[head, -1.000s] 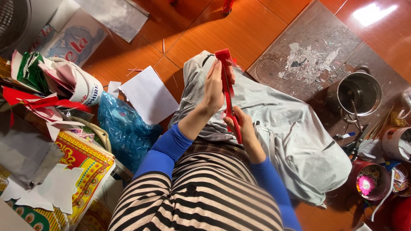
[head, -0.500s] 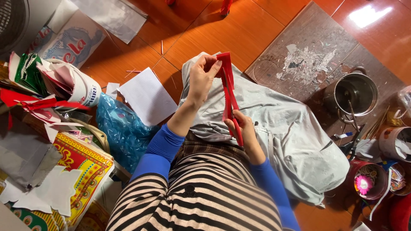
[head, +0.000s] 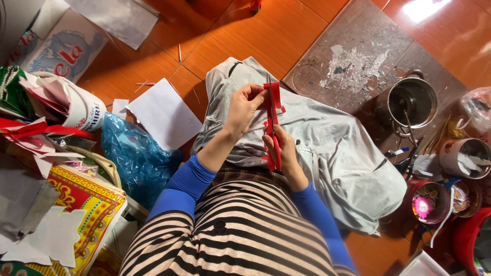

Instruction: Cutting and folding colored paper strips to create decorative items.

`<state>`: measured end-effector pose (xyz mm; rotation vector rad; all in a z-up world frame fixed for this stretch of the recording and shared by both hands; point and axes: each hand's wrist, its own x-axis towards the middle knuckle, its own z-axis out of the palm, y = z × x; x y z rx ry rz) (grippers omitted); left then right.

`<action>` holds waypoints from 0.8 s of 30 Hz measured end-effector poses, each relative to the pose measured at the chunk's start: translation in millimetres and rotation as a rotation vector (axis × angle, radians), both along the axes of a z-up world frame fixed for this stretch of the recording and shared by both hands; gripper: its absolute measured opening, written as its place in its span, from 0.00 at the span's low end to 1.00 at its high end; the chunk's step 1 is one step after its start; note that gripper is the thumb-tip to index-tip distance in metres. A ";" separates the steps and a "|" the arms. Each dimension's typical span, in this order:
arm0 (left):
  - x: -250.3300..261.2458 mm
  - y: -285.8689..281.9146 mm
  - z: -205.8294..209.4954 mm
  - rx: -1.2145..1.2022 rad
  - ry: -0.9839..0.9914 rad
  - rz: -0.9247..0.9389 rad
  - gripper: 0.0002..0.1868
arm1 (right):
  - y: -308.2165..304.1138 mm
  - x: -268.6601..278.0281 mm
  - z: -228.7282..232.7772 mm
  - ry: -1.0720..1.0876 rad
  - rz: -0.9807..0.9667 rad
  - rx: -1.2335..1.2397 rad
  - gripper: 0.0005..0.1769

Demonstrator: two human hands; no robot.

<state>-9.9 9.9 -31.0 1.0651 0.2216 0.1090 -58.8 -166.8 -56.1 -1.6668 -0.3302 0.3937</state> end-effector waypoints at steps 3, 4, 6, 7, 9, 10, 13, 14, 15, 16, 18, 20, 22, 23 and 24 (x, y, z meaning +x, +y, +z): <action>-0.1 3.2 -2.6 0.000 0.004 -0.008 0.06 | 1.7 -0.8 1.4 -0.037 -0.020 -0.041 0.10; 1.1 4.5 -5.5 0.000 0.000 -0.003 0.06 | -2.7 0.0 2.1 -0.041 -0.014 -0.040 0.10; 2.5 7.3 -11.9 -0.003 0.007 -0.003 0.06 | -11.3 1.3 3.3 -0.075 0.044 -0.094 0.12; 6.7 17.1 -11.0 -0.001 0.000 0.009 0.06 | -24.4 3.2 11.8 -0.082 0.056 -0.092 0.12; 11.6 38.1 -10.6 0.025 -0.106 0.086 0.04 | -49.6 5.4 27.9 0.126 0.256 -0.363 0.21; 10.5 49.4 2.4 0.025 -0.108 0.100 0.04 | -74.2 2.2 21.1 0.121 0.269 -0.365 0.21; 3.8 65.8 37.4 -0.036 -0.234 0.194 0.04 | -135.4 -2.5 18.3 0.253 0.283 -0.341 0.21; -0.3 63.0 48.2 -0.137 -0.179 0.005 0.07 | -143.4 -3.4 27.9 0.422 0.133 -0.225 0.20; -4.5 59.1 58.9 -0.238 -0.124 -0.188 0.09 | -152.2 -5.8 37.6 0.591 -0.023 -0.108 0.23; -9.8 45.3 68.7 -0.241 -0.122 -0.182 0.09 | -139.2 -5.2 50.8 0.593 -0.018 -0.114 0.23; -19.5 15.9 88.6 0.171 0.080 -0.532 0.12 | -114.6 -6.2 77.4 0.050 -0.138 -0.065 0.16; -16.4 -12.5 52.6 0.257 0.039 -0.602 0.12 | -81.1 2.3 96.2 0.010 -0.177 0.019 0.18; -16.7 -26.9 33.5 0.344 0.004 -0.671 0.11 | -60.1 12.5 102.5 -0.026 -0.212 0.106 0.20; -18.9 -27.0 32.1 0.276 -0.061 -0.691 0.11 | -55.8 18.1 99.0 -0.016 -0.204 0.128 0.21; -20.2 -26.9 30.2 0.206 -0.125 -0.710 0.11 | -51.2 24.7 94.9 -0.006 -0.196 0.151 0.21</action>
